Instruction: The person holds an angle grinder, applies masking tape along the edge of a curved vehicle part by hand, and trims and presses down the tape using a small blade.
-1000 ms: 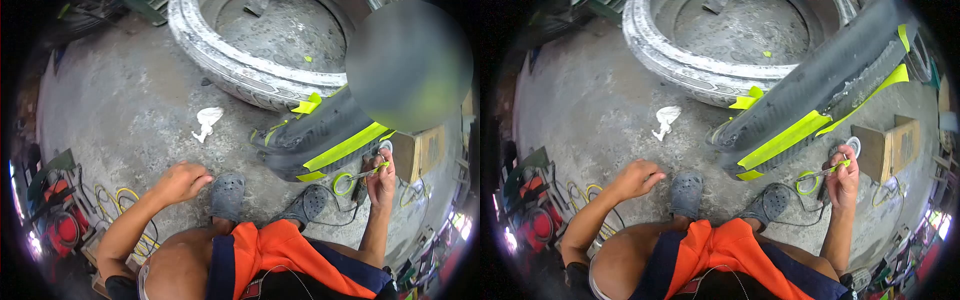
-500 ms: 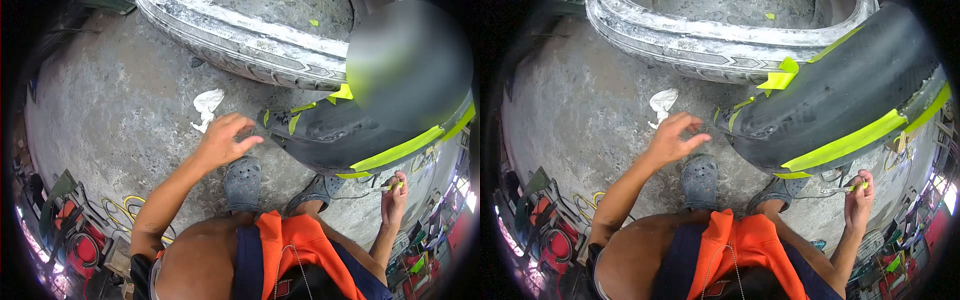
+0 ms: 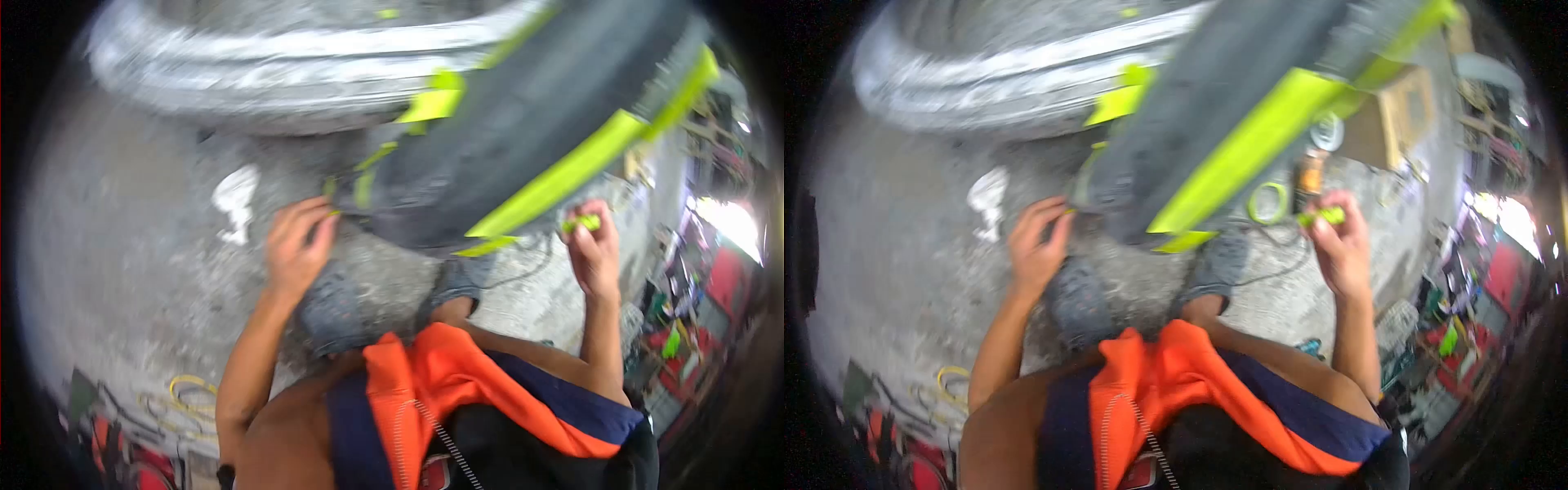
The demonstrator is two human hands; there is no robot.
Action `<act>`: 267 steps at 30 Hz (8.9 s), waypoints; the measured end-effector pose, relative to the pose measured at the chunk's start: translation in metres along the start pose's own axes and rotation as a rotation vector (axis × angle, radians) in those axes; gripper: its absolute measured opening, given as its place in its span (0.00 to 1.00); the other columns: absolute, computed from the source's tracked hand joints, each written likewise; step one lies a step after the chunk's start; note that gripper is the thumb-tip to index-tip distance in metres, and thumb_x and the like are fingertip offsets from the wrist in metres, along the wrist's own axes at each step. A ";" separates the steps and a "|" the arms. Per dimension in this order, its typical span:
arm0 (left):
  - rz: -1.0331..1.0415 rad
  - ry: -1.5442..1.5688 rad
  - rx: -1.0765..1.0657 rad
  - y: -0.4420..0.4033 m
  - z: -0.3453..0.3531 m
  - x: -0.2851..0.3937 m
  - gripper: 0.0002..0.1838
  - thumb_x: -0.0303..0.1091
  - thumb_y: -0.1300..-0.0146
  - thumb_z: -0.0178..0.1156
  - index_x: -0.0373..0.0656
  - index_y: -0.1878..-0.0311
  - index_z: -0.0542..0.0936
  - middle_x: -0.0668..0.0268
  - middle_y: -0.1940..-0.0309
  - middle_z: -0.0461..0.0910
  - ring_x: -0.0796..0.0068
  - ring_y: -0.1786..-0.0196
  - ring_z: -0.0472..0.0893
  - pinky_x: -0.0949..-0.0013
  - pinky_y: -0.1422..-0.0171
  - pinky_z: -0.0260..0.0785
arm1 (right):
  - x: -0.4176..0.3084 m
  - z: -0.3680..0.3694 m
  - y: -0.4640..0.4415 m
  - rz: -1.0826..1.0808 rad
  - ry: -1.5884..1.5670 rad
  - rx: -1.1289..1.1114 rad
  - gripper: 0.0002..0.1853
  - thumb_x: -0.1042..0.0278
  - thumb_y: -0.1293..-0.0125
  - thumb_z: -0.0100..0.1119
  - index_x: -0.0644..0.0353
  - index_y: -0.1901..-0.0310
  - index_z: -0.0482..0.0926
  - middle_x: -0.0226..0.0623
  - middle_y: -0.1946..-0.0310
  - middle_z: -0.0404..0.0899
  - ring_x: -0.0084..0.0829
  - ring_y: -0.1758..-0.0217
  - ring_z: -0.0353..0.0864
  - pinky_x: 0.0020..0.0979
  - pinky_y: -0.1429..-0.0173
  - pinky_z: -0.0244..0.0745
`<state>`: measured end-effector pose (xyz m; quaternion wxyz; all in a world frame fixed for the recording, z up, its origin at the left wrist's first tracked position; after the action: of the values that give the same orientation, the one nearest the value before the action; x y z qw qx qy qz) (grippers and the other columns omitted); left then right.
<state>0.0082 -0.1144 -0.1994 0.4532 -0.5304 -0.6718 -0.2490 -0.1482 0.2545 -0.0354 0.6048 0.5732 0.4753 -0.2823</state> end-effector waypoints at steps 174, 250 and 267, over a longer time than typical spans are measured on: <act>-0.359 0.530 0.475 0.049 0.036 -0.008 0.07 0.24 0.41 0.69 0.38 0.59 0.86 0.52 0.48 0.87 0.53 0.45 0.86 0.60 0.38 0.77 | -0.052 0.322 -0.031 -0.737 1.459 -1.138 0.08 0.84 0.39 0.60 0.62 0.59 0.77 0.43 0.62 0.78 0.49 0.60 0.82 0.42 0.56 0.76; -0.272 0.343 0.495 0.044 0.033 -0.006 0.09 0.26 0.42 0.70 0.41 0.57 0.84 0.59 0.52 0.88 0.56 0.48 0.87 0.59 0.41 0.76 | -0.043 0.334 -0.023 -0.828 1.469 -1.150 0.11 0.85 0.43 0.56 0.62 0.59 0.76 0.46 0.62 0.78 0.54 0.57 0.83 0.48 0.53 0.79; -0.271 0.389 0.508 0.042 0.033 -0.007 0.09 0.26 0.42 0.70 0.40 0.57 0.84 0.58 0.52 0.88 0.56 0.48 0.86 0.59 0.41 0.76 | -0.039 0.335 -0.027 -0.818 1.492 -1.171 0.12 0.84 0.43 0.57 0.62 0.58 0.76 0.46 0.60 0.78 0.54 0.56 0.82 0.48 0.52 0.79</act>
<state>0.0364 -0.0777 -0.2275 0.6532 -0.2493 -0.6775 -0.2283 -0.1029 -0.0809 -0.0482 0.1981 0.0128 0.9511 0.2368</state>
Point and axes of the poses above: each hand's wrist, its own y-axis away from the middle knuckle, its own z-axis out of the palm, x = y × z, the point moved 3 cm from there along -y, towards the middle knuckle
